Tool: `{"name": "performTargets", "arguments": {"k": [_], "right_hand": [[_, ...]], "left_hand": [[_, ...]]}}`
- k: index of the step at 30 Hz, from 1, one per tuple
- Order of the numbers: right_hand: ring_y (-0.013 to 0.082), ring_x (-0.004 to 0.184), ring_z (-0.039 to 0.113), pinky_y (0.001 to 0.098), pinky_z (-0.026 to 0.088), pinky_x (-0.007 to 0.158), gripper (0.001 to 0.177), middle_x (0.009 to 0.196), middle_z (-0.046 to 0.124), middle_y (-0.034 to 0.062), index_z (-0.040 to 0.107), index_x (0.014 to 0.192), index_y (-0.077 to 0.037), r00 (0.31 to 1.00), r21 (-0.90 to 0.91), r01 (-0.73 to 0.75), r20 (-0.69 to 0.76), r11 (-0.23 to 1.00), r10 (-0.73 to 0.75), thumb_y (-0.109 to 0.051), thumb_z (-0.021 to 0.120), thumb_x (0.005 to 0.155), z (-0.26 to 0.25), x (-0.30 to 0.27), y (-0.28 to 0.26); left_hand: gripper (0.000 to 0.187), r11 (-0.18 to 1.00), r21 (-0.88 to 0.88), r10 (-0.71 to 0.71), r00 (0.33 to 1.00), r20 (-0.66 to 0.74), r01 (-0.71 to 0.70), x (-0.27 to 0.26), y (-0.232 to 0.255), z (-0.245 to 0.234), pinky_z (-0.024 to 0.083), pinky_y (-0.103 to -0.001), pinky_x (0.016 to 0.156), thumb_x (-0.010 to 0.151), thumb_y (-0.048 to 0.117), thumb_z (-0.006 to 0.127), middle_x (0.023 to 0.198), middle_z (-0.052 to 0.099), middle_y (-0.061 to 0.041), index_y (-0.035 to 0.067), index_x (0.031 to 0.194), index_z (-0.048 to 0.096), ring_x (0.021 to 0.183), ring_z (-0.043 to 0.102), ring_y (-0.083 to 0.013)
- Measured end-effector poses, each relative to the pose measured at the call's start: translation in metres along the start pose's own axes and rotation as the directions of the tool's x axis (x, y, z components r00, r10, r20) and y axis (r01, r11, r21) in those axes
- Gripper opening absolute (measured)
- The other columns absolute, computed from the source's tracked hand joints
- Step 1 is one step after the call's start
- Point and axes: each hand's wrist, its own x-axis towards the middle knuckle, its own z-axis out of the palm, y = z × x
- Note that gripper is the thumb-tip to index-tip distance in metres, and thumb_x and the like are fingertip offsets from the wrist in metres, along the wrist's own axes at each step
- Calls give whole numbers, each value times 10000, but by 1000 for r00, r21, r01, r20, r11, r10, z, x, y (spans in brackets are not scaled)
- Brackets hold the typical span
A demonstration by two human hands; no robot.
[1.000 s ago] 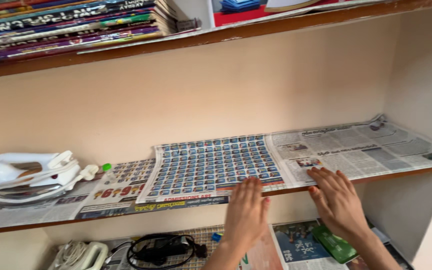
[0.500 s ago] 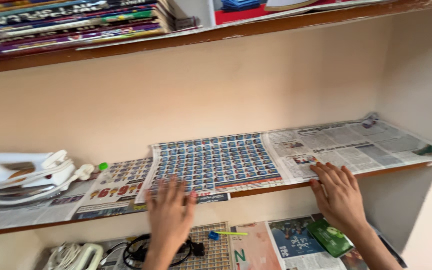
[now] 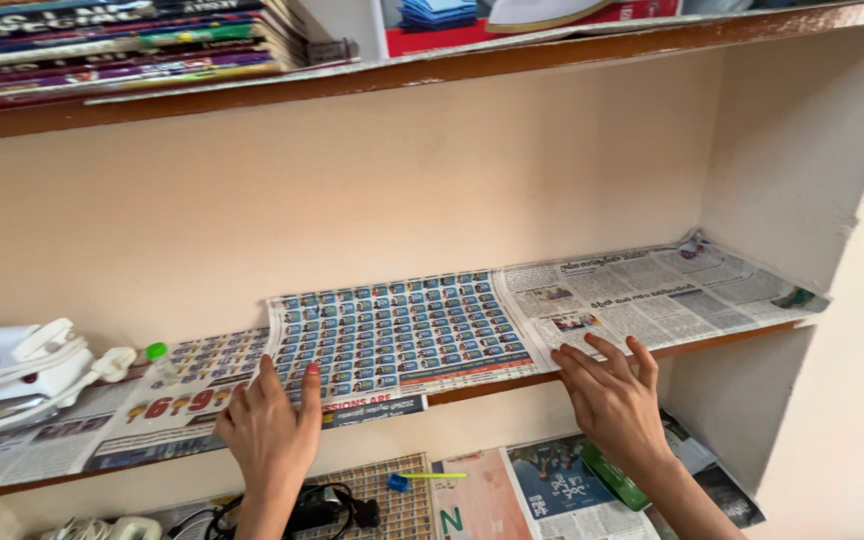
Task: The person unfolds a newspaper and places it on a wooden shelf, smoothing it to cover the surface. They then pick up several small foil packets from a nearby bed and place them on the newspaper-lined shelf.
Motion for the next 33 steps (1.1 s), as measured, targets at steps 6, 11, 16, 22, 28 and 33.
{"name": "performTargets", "arguments": {"k": [6,11,16,22,28,33], "right_hand": [[258,1318,535,527,249,1166,386,1316,675,53,651,1283,-116,999,87,-38,-31,995,41,-226,662,913,-12,1,2],[310,1329,529,513,281,1164,520,1402,608,134,559,1351,-52,967,234,-215,-84,948,240,-206,713,878,-41,-43,18],[361,1345,487,509,306,1136,695,1449,538,197,461,1424,-17,881,148,-459,-55,876,470,-222,750,826,-52,-131,81],[429,1415,375,574,279,1148,921,1514,422,264,338,1515,0,618,-196,-761,74,619,783,-311,784,772,-65,-308,205],[452,1535,208,610,237,1204,1130,1644,222,271,242,1587,-117,138,-718,-657,187,231,973,-457,867,709,-84,-509,288],[476,1563,-32,675,122,1210,1587,1709,-25,247,46,1652,-179,-297,-829,-555,266,61,917,-720,986,493,-106,-575,321]], "left_hand": [[858,993,96,79,984,-162,-64,-1,-9,11,-22,-822,1055,1032,686,278,1535,458,-298,4,1524,451,1423,333,-538],[725,947,-116,264,933,-246,-299,-49,42,-14,7,-827,1236,1074,582,395,1523,422,-249,12,1511,492,1555,291,-511],[623,563,-392,563,685,-462,-727,-131,163,10,218,-706,1194,904,447,611,1597,325,-242,69,1397,554,1472,321,-548],[641,349,-732,743,649,-166,-586,-237,273,66,239,-644,1141,761,273,755,1579,269,-324,41,1332,582,1444,279,-542],[544,378,-925,796,527,298,-47,-348,350,136,327,-485,1163,771,155,785,1624,241,-274,59,1281,621,1486,307,-441],[443,482,-838,771,332,544,254,-433,413,180,341,-451,1184,773,171,785,1613,369,-176,104,1202,698,1493,379,-335]]}}
